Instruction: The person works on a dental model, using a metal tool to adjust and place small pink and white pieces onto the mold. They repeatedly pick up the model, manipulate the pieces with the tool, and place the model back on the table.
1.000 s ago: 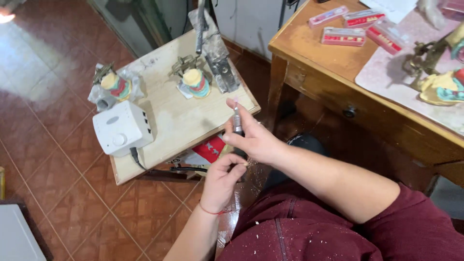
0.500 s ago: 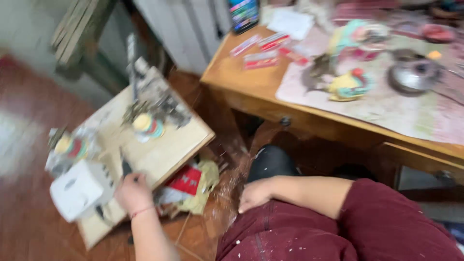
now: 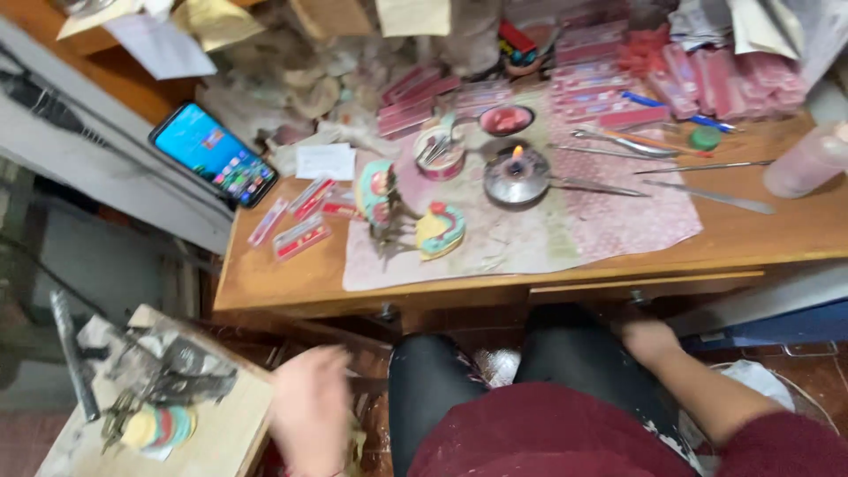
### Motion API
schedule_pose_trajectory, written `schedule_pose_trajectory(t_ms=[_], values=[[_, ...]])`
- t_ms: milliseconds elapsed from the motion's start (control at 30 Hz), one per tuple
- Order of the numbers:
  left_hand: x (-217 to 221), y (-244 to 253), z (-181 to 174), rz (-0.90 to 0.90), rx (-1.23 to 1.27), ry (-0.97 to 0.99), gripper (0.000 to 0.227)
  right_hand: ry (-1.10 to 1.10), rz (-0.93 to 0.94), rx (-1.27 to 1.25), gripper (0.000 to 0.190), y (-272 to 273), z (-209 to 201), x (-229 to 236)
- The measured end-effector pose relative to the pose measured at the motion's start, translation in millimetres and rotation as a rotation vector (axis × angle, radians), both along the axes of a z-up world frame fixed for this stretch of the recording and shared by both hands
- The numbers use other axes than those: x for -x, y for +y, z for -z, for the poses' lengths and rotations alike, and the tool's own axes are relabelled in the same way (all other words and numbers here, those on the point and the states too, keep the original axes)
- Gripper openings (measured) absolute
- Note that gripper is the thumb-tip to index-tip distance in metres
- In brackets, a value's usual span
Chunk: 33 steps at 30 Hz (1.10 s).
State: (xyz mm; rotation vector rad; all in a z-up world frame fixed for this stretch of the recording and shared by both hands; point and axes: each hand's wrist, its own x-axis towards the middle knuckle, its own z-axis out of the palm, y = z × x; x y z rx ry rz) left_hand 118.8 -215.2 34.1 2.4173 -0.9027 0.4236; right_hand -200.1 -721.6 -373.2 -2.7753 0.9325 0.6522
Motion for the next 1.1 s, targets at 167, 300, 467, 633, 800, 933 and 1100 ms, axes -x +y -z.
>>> schedule_pose_trajectory(t_ms=[167, 300, 467, 633, 800, 933, 1100], values=[[38.1, -204.3, -54.3, 0.687, 0.064, -0.237, 0.004, -0.247, -0.132, 0.014, 0.020, 49.9, -119.5, 44.8], [50.0, -307.8, -47.0, 0.721, 0.061, -0.447, 0.012, -1.049, -0.437, 0.029, 0.022, 75.6, -308.6, -7.0], [51.7, -326.6, -38.2, 0.654, -0.012, -0.471, 0.007, -1.251, -0.466, 0.144, 0.017, 42.7, -412.0, -51.2], [44.5, -283.4, -72.5, 0.612, 0.074, -0.422, 0.014, -1.156, -0.383, 0.195, 0.010, 23.8, -461.6, -131.6], [-16.1, -191.3, -71.5, 0.664, 0.438, -0.363, 0.017, -0.942, -0.289, 0.233, 0.008, 9.6, -432.3, -138.7], [-69.7, -150.5, -69.5, 0.118, 0.842, -0.063, 0.019, -1.009, -0.307, 0.174, 0.017, 6.5, -439.6, -139.0], [-132.1, -170.0, -76.7, 0.807, 0.414, 0.615, 0.119, -1.323, 0.116, -0.701, 0.048, 30.2, -466.4, -143.5]])
